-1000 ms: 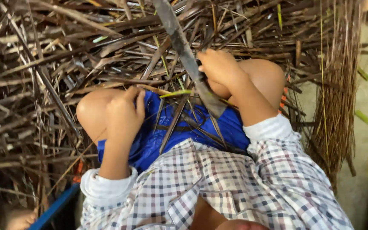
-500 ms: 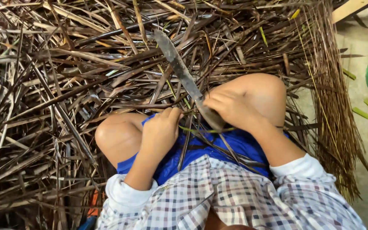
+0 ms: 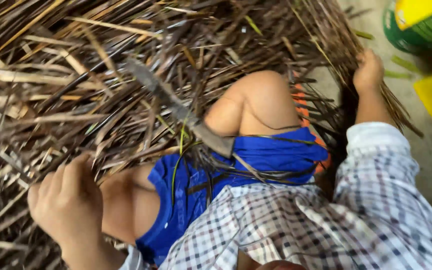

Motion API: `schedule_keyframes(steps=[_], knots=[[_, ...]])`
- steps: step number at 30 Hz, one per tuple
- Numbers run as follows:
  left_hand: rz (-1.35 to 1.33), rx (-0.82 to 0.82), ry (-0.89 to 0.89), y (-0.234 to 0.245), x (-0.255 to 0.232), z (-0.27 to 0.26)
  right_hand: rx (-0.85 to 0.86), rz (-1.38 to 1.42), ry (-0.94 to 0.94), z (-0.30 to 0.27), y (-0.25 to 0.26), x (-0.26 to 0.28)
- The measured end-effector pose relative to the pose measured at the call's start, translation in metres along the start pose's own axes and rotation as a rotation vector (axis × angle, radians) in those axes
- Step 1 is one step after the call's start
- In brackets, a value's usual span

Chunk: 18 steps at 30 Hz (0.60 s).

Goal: Stripping the leafy parts from long plant stalks using a knife to isolate the central ribs or fibers.

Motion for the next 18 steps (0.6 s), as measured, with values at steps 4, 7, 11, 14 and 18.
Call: schedule_keyframes(steps=[4, 7, 11, 14, 18], knots=[[-0.054, 0.022, 0.014, -0.012, -0.006, 0.003, 0.318, -0.368, -0.637, -0.087, -0.003, -0.102], [-0.114, 0.068, 0.019, -0.018, -0.017, 0.013, 0.567, -0.481, -0.858, -0.133, 0.003, -0.119], [-0.068, 0.383, 0.063, -0.048, -0.041, 0.033, 0.638, -0.493, -1.051, -0.174, 0.016, -0.128], [-0.570, 0.571, 0.055, -0.067, -0.109, 0.062, 0.566, -0.543, -1.065, -0.187, 0.020, -0.140], [-0.731, 0.666, -0.057, -0.138, -0.155, 0.039, 0.762, -0.567, -1.091, -0.190, 0.021, -0.135]])
Point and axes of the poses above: each hand's wrist, its own z-axis towards the middle knuckle, its own y-axis out of the back of the hand, x = y × z, the point moved 9 cm from there along z, towards the middle knuckle, and after that the axes turned 7 degrees about -z, right-handed, at the moved point
